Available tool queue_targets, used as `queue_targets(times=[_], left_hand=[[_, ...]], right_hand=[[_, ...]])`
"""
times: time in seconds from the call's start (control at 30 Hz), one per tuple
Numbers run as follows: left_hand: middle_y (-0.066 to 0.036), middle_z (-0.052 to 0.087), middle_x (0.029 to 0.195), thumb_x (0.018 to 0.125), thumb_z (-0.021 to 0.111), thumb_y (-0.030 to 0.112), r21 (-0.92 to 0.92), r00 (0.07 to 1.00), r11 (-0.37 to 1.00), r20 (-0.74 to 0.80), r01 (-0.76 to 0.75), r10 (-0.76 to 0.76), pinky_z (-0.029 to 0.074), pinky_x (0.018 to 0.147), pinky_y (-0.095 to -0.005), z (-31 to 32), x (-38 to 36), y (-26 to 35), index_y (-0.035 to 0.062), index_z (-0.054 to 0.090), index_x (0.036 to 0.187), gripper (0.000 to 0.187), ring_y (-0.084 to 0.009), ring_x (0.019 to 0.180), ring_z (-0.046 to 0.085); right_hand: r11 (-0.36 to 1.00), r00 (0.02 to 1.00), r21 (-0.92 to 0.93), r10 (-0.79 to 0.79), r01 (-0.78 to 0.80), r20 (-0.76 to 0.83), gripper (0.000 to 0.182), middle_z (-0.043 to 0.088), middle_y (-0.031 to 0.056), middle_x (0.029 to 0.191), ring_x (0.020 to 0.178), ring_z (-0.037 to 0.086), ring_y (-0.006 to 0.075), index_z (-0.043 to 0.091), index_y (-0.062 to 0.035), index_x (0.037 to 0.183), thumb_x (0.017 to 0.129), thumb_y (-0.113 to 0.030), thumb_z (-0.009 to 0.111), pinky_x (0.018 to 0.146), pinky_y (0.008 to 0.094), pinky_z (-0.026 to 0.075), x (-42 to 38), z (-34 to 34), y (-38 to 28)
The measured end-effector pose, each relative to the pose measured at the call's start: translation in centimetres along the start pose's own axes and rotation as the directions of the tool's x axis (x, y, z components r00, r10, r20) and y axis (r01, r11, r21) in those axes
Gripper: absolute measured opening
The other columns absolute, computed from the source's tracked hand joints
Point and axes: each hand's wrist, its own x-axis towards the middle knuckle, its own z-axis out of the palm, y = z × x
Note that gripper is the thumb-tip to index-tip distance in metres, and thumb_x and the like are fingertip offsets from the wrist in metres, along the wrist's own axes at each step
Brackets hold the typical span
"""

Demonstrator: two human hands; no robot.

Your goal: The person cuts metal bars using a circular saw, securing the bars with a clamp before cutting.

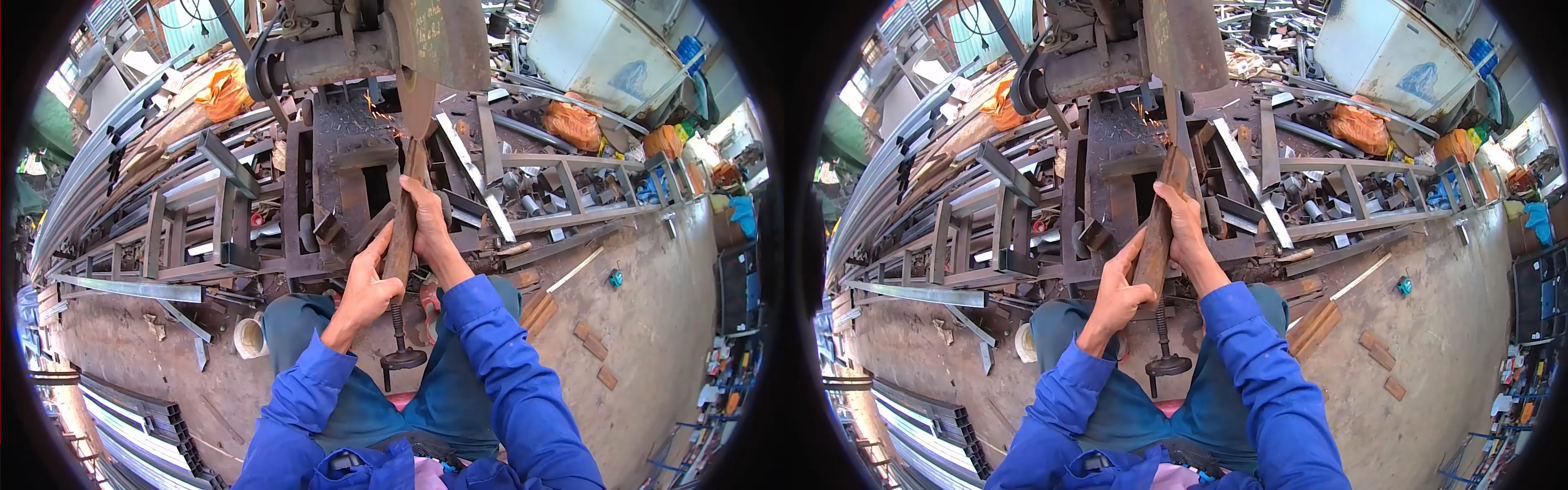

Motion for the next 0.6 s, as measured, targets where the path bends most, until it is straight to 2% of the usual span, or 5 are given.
queue_targets(times=[0.23, 0.43, 0.5, 0.57, 0.6], left_hand=[[-0.012, 0.057, 0.138, 0.061, 0.057, -0.006, -0.014, 0.994, 0.995, 0.033, 0.102, -0.102, 0.047, 0.097, -0.0268, -1.4, -0.5, -0.2, -0.0058, 0.038, 0.153, 0.094, -0.0174, 0.118, 0.058], [-0.024, 0.057, 0.141, 0.074, 0.060, -0.004, -0.674, 0.989, 0.726, 0.134, 0.137, -0.062, 0.053, 0.087, -0.0229, -4.5, -1.1, -0.1, -0.0040, 0.041, 0.150, 0.078, -0.0158, 0.106, 0.066], [-0.025, 0.050, 0.148, 0.081, 0.066, -0.001, -0.527, 0.994, 0.845, 0.103, 0.090, -0.042, 0.051, 0.098, -0.0269, -4.7, -0.9, -1.8, -0.0027, 0.033, 0.155, 0.081, -0.0205, 0.119, 0.062], [-0.021, 0.032, 0.161, 0.079, 0.075, 0.009, 0.222, 0.990, 0.965, 0.048, -0.142, 0.134, 0.032, 0.120, -0.0394, -2.8, -0.8, -3.0, 0.0010, 0.019, 0.160, 0.099, -0.0281, 0.146, 0.038], [-0.016, 0.018, 0.167, 0.084, 0.082, 0.026, -0.063, 0.990, 0.995, 0.109, -0.080, 0.086, 0.022, 0.123, -0.0412, -1.9, -1.0, -3.3, 0.0036, 0.004, 0.162, 0.112, -0.0267, 0.153, 0.022]], right_hand=[[0.999, 0.996, 0.045, 0.006, -0.002, -0.094, 0.036, 0.059, 0.0009, 0.085, 0.076, 0.059, 0.0141, 0.062, -0.0082, 0.103, 0.085, -0.033, 0.080, 0.071, 0.0337, 0.049, 0.0, -1.4, 0.9], [0.955, 0.982, 0.279, 0.143, -0.104, -0.123, 0.041, 0.068, 0.0080, 0.103, 0.093, 0.065, 0.0241, 0.062, -0.0084, 0.119, 0.094, -0.040, 0.068, 0.086, 0.0430, 0.053, -1.4, -1.3, -0.2], [0.945, 0.980, 0.306, 0.156, -0.111, -0.124, 0.039, 0.067, 0.0098, 0.109, 0.101, 0.065, 0.0263, 0.060, -0.0091, 0.122, 0.099, -0.041, 0.061, 0.093, 0.0456, 0.052, -1.7, -1.6, -0.3], [0.891, 0.996, 0.449, 0.089, -0.068, -0.026, 0.037, 0.066, 0.0101, 0.117, 0.110, 0.063, 0.0277, 0.056, -0.0079, 0.127, 0.105, -0.037, 0.053, 0.101, 0.0474, 0.048, -1.9, -2.3, 0.4], [0.883, 0.998, 0.465, 0.064, -0.068, 0.024, 0.034, 0.064, 0.0103, 0.122, 0.115, 0.061, 0.0288, 0.054, -0.0072, 0.129, 0.108, -0.032, 0.048, 0.105, 0.0484, 0.046, -2.6, -1.9, 0.3]])
